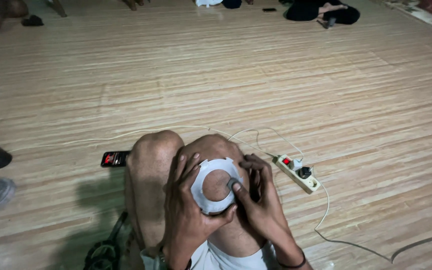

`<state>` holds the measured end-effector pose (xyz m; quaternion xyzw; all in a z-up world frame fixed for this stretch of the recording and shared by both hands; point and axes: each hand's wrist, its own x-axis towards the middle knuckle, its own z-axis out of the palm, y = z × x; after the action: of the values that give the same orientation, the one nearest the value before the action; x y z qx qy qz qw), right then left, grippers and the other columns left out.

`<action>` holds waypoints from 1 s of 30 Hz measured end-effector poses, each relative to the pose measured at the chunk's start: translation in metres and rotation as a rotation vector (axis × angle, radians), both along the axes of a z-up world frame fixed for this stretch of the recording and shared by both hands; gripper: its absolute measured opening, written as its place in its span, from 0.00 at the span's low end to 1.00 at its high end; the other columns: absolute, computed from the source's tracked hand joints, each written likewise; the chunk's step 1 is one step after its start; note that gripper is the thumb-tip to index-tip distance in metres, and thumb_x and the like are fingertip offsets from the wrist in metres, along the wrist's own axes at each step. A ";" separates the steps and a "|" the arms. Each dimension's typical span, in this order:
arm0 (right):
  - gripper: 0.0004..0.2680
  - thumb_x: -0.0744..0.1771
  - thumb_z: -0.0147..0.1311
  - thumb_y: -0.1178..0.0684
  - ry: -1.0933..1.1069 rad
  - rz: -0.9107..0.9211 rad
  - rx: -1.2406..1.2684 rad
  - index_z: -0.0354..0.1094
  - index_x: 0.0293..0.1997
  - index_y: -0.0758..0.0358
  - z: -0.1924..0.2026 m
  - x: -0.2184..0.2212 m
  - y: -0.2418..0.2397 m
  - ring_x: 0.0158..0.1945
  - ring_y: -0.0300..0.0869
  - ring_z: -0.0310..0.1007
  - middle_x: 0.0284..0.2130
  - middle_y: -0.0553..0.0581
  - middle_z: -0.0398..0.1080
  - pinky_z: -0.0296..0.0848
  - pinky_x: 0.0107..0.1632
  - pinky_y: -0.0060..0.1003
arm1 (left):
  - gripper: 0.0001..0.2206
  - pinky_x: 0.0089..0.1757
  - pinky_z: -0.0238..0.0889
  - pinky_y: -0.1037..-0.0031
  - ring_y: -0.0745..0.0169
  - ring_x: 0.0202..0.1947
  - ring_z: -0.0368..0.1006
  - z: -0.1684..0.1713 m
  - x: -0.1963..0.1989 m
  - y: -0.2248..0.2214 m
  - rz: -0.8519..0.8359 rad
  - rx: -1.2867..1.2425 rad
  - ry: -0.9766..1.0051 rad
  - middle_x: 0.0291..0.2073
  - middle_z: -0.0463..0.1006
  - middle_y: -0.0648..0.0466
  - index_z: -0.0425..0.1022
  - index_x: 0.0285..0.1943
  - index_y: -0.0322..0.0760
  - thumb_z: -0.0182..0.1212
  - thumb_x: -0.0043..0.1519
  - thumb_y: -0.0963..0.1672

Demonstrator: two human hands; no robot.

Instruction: Filing the edges of a motorcycle clutch plate to remove burrs or clean the surface.

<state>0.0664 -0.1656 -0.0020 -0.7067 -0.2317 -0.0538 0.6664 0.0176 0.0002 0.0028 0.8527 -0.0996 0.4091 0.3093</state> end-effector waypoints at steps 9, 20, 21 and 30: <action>0.15 0.65 0.54 0.66 0.042 0.004 0.028 0.57 0.56 0.65 -0.015 -0.018 -0.008 0.71 0.51 0.57 0.66 0.63 0.57 0.57 0.70 0.42 | 0.46 0.72 0.50 0.50 0.39 0.76 0.53 -0.006 -0.010 0.001 0.004 -0.009 -0.009 0.71 0.64 0.44 0.58 0.67 0.32 0.83 0.45 0.53; 0.14 0.67 0.52 0.63 -0.004 -0.074 0.007 0.57 0.59 0.68 -0.006 0.009 0.007 0.67 0.49 0.63 0.60 0.63 0.64 0.61 0.70 0.42 | 0.45 0.71 0.51 0.51 0.42 0.77 0.52 -0.005 -0.006 0.004 0.026 -0.004 -0.033 0.72 0.64 0.48 0.59 0.67 0.33 0.83 0.44 0.53; 0.14 0.67 0.52 0.63 -0.011 -0.076 0.004 0.57 0.59 0.68 -0.009 0.005 0.003 0.67 0.49 0.63 0.60 0.63 0.64 0.61 0.70 0.42 | 0.45 0.71 0.51 0.51 0.42 0.77 0.52 -0.005 -0.006 0.004 0.024 -0.008 -0.039 0.72 0.64 0.48 0.59 0.67 0.33 0.83 0.44 0.53; 0.13 0.67 0.52 0.63 0.005 -0.018 0.013 0.60 0.58 0.70 0.002 0.033 0.010 0.61 0.46 0.67 0.58 0.63 0.66 0.66 0.64 0.37 | 0.48 0.71 0.48 0.46 0.38 0.79 0.48 -0.008 -0.001 0.007 0.000 0.011 -0.031 0.73 0.62 0.48 0.55 0.70 0.34 0.83 0.44 0.52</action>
<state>0.0995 -0.1553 0.0004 -0.7044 -0.2231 -0.0596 0.6712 0.0163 0.0070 -0.0055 0.8481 -0.1066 0.4215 0.3028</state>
